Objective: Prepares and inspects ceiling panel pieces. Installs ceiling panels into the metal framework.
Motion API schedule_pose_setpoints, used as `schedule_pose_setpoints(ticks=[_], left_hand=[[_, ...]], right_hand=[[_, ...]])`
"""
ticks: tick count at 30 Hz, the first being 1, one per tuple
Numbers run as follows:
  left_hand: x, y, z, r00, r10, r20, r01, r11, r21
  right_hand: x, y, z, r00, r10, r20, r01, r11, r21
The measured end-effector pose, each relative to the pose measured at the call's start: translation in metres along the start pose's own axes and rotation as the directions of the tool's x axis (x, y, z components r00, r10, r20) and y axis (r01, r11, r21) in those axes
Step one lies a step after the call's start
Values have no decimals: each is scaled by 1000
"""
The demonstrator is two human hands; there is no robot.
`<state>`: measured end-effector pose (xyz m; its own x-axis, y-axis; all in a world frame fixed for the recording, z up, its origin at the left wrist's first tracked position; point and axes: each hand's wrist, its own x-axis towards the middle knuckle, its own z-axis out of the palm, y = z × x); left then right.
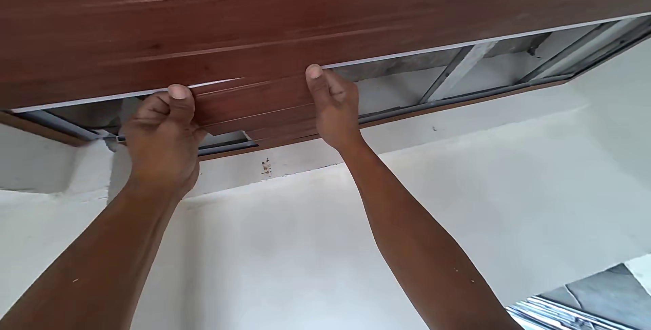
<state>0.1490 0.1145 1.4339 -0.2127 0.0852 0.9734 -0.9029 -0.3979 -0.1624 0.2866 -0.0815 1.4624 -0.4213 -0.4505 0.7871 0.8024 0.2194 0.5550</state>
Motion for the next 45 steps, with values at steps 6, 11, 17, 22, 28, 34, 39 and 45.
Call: schedule_pose_setpoints(ticks=[6,11,17,22,28,34,39,45], left_hand=[[2,-15,-1,999,8,47,-15,988,154],[2,-9,0,990,58,126,-66,996,64],[3,-12,-5,981,80,175,-91,994,58],[9,-12,-29,903,148,404,-185,981,54],[2,7,-27,896,194,399,-348,866,360],[-5,10,-24,886,230,403,-400,818,414],[-1,24,-20,938,91,336,-286,752,594],[-8,21,-14,944,128,303,-294,742,602]], right_hand=[[-25,9,-4,994,100,-41,-95,990,106],[-19,5,-6,995,84,48,-86,996,36],[2,-8,-41,869,127,478,-204,973,112],[12,-10,-48,886,21,462,-6,999,-34],[11,-12,-49,881,-38,471,87,993,-83],[15,-15,-61,835,48,548,24,992,-123],[29,-29,-64,775,218,593,94,888,-449],[21,-19,-65,822,163,546,8,955,-297]])
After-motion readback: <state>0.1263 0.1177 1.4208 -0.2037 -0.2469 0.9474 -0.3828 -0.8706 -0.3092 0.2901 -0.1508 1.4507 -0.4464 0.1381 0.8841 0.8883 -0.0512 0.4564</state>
